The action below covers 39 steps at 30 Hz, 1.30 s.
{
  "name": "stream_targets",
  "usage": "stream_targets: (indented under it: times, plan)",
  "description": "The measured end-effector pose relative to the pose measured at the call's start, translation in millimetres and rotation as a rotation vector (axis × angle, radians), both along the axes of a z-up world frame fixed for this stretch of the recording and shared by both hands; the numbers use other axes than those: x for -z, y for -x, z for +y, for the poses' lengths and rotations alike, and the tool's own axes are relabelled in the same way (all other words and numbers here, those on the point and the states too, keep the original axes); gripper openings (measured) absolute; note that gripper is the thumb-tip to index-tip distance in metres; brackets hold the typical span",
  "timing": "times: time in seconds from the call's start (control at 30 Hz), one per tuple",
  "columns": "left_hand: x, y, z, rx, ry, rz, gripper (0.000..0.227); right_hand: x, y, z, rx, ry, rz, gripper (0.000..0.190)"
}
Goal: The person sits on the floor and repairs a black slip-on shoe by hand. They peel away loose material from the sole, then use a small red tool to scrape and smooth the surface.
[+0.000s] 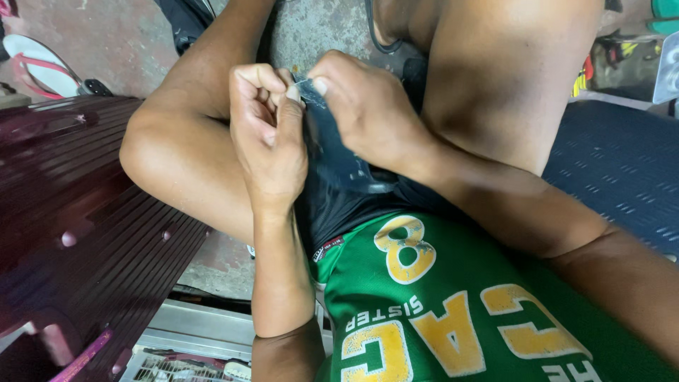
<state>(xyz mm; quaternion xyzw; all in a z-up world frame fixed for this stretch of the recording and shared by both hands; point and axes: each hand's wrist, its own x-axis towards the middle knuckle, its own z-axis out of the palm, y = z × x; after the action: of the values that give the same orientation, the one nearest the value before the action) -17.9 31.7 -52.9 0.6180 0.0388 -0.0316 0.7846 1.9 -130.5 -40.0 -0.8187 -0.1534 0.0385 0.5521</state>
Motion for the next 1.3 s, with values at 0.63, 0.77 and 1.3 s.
stream_targets:
  times: [0.63, 0.77, 1.3]
  plan:
    - [-33, 7, -28, -0.243, -0.863, -0.246, 0.011, -3, -5, 6, -0.050, 0.084, 0.045, 0.006]
    - [-38, 11, -32, -0.303, -0.797, -0.280, 0.015, -10, -5, 5, -0.030, 0.058, 0.041, 0.006]
    - [-1, 1, -1, -0.246, 0.635, 0.230, 0.020, -14, -6, 0, -0.013, 0.018, 0.134, 0.008]
